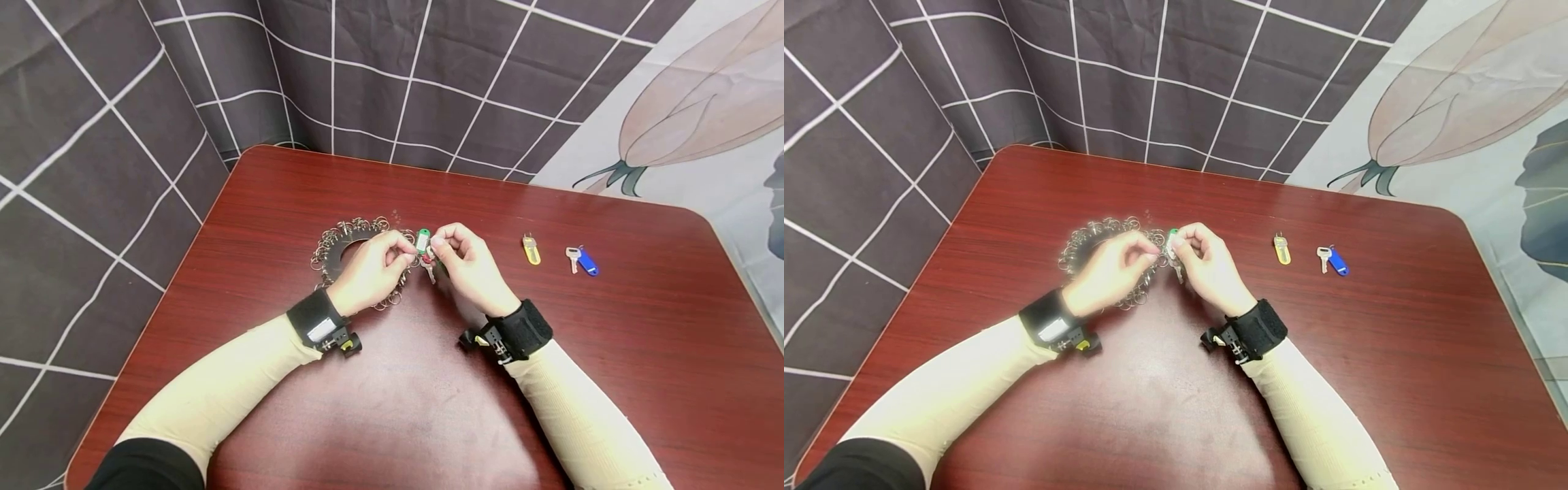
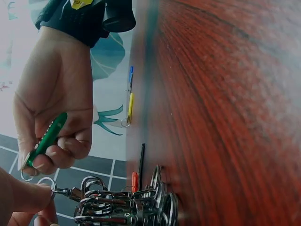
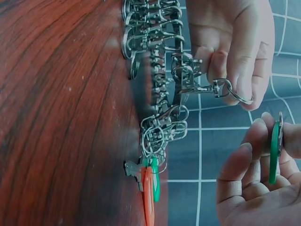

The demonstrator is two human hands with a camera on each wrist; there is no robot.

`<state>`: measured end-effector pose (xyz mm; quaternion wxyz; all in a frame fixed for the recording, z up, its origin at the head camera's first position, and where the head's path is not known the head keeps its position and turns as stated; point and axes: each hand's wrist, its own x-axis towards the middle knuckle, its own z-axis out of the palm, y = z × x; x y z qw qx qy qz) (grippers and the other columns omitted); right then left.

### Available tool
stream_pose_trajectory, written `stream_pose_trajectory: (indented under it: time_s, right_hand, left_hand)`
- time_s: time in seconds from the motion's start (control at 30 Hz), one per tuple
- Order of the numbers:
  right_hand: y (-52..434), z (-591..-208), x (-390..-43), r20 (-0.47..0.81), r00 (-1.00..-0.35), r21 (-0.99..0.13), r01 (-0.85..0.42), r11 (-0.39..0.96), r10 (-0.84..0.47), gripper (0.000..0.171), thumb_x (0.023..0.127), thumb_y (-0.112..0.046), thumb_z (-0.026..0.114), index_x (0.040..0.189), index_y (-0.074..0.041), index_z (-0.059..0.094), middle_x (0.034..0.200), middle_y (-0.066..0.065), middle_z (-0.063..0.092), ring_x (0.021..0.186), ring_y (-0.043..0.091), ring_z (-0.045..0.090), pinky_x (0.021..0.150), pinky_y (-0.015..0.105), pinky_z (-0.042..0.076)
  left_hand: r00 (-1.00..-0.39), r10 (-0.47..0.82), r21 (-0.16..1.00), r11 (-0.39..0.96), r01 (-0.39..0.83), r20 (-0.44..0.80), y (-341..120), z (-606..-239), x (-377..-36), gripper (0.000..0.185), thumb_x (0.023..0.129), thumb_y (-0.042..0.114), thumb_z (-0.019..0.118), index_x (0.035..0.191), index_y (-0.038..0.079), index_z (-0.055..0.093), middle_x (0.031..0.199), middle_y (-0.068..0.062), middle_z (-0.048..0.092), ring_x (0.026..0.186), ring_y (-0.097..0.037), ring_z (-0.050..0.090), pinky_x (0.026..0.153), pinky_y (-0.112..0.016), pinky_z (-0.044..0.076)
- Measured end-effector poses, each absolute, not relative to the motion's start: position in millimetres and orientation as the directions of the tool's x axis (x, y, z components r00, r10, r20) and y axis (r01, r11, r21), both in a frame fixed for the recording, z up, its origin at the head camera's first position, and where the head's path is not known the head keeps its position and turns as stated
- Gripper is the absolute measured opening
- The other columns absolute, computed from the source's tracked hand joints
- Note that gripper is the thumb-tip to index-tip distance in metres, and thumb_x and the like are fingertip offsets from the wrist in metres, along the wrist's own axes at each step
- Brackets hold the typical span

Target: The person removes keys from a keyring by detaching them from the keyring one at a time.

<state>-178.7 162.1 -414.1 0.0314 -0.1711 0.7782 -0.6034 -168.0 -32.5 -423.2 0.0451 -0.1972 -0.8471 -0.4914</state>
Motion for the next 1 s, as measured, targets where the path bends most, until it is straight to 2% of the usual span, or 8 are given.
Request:
stream_pose_trajectory:
  time_s: [0.2,0.43,0.7,0.93,1.0]
  right_hand:
    - [161,-416,-179,0.144,-0.944,-0.962,-0.204,0.183,-0.298,0.016,0.099,-0.016,0.056,0.1,0.0,0.056,0.082,0.019,0.06,0.07,0.018,0.053,0.06,0.021,0.041]
    - [163,-416,-181,0.138,-0.949,-0.957,-0.201,0.209,-0.282,0.018,0.097,-0.018,0.059,0.102,-0.002,0.056,0.086,0.017,0.065,0.073,0.027,0.06,0.062,0.025,0.045]
    - [169,-417,-183,0.11,-0.96,-0.952,-0.176,0.251,-0.256,0.021,0.097,-0.019,0.06,0.101,0.0,0.056,0.088,0.027,0.063,0.073,0.026,0.061,0.064,0.025,0.047]
    - [180,-418,-181,0.048,-0.97,-0.949,-0.119,0.294,-0.236,0.019,0.096,-0.02,0.062,0.102,-0.003,0.056,0.081,0.018,0.061,0.059,0.015,0.048,0.05,0.025,0.04]
    - [187,-419,-180,0.038,-0.972,-0.946,-0.111,0.306,-0.234,0.019,0.095,-0.018,0.063,0.103,-0.003,0.057,0.079,0.014,0.06,0.059,0.012,0.047,0.05,0.023,0.039]
  left_hand:
    - [-0.915,0.279,0.817,0.426,0.389,0.29,-33,-425,-169,0.007,0.093,0.01,0.063,0.099,0.009,0.065,0.082,0.001,0.055,0.072,-0.012,0.049,0.064,-0.027,0.043]
    - [-0.921,0.264,0.814,0.44,0.379,0.286,-33,-423,-170,0.007,0.093,0.012,0.062,0.099,0.012,0.065,0.082,0.001,0.056,0.073,-0.012,0.05,0.066,-0.027,0.044]
    - [-0.922,0.268,0.842,0.392,0.37,0.28,-32,-420,-170,0.013,0.093,0.009,0.062,0.106,0.009,0.06,0.087,-0.001,0.059,0.075,-0.012,0.053,0.069,-0.026,0.047]
    - [-0.923,0.268,0.849,0.382,0.365,0.276,-33,-420,-172,0.016,0.092,0.009,0.062,0.108,0.008,0.061,0.088,-0.002,0.059,0.076,-0.013,0.053,0.069,-0.026,0.047]
    - [-0.928,0.262,0.846,0.398,0.355,0.266,-35,-421,-172,0.017,0.092,0.009,0.063,0.108,0.008,0.061,0.088,-0.001,0.059,0.076,-0.012,0.053,0.069,-0.025,0.047]
